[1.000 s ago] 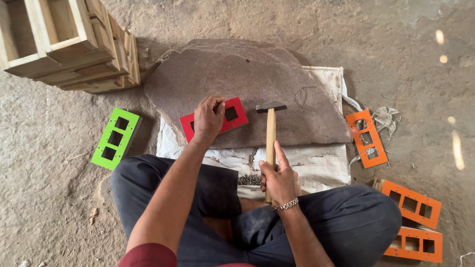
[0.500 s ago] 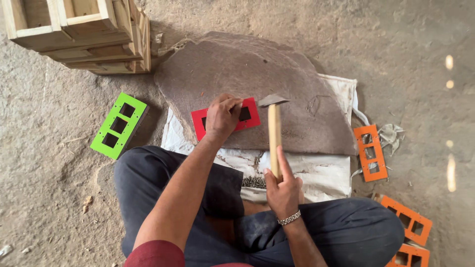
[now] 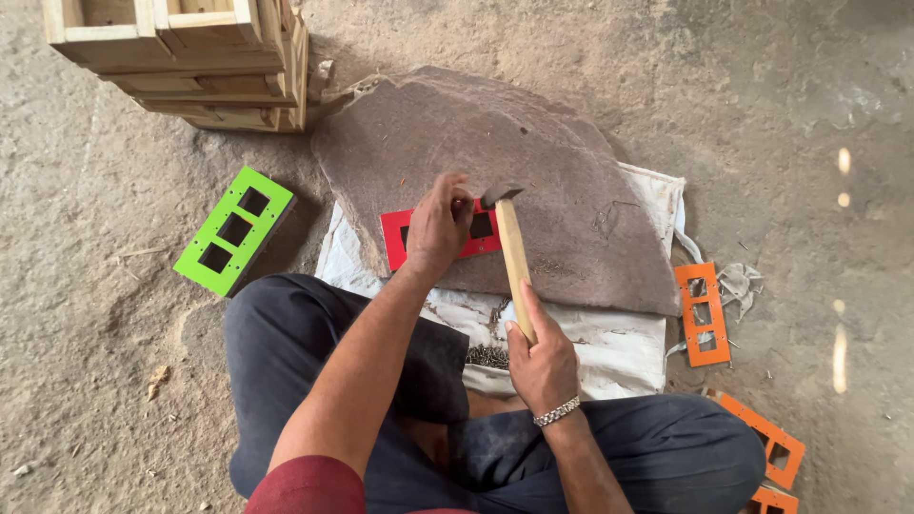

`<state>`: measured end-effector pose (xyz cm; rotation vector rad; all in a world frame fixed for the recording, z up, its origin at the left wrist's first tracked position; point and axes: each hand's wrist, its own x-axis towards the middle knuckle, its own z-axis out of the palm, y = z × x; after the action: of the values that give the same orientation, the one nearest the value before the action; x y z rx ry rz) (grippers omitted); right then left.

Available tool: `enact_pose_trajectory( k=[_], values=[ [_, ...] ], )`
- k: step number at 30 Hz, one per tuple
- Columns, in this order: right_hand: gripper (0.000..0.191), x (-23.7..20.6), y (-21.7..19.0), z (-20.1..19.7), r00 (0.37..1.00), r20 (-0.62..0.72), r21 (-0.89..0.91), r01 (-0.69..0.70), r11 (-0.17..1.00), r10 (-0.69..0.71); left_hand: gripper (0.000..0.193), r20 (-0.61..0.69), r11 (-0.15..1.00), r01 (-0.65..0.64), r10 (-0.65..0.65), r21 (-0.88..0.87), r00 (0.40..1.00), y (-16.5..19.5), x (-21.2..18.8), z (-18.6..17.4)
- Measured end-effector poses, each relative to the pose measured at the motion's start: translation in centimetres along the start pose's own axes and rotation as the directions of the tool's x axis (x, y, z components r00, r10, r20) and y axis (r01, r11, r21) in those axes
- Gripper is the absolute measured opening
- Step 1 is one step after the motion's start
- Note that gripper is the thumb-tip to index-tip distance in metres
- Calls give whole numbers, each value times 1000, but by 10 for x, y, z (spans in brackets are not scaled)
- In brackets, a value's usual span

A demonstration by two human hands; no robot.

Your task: The person sits on the floor and uses a hammer to drive nails into orange and red plastic molds placed on a large stone. They repeatedly pick up nails, position the molds, and hammer them together.

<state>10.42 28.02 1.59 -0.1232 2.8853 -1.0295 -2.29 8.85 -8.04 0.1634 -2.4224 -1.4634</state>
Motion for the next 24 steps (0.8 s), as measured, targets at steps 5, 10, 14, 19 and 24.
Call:
enact_pose_trajectory(
  k=[5, 10, 14, 19, 24],
  values=[
    [62, 2, -2, 4, 996, -35, -88, 75, 993, -79, 42, -6, 998, 40, -40, -49, 999, -1, 0, -1],
    [64, 3, -1, 5, 995, -54, -74, 85, 994, -89, 44, -38, 1000, -17, 16, -23, 999, -7, 0, 3],
    [62, 2, -1, 8, 972, -137, -74, 182, 980, -191, 43, -18, 997, 56, -57, -54, 998, -9, 0, 5],
    [62, 1, 5, 8, 999, -30, -140, 19, 990, -23, 46, -6, 998, 49, -49, -44, 999, -4, -1, 1],
    [64, 2, -1, -3, 991, -98, 101, 102, 990, -92, 42, -12, 992, 78, -79, -95, 997, 0, 0, 0]
  ],
)
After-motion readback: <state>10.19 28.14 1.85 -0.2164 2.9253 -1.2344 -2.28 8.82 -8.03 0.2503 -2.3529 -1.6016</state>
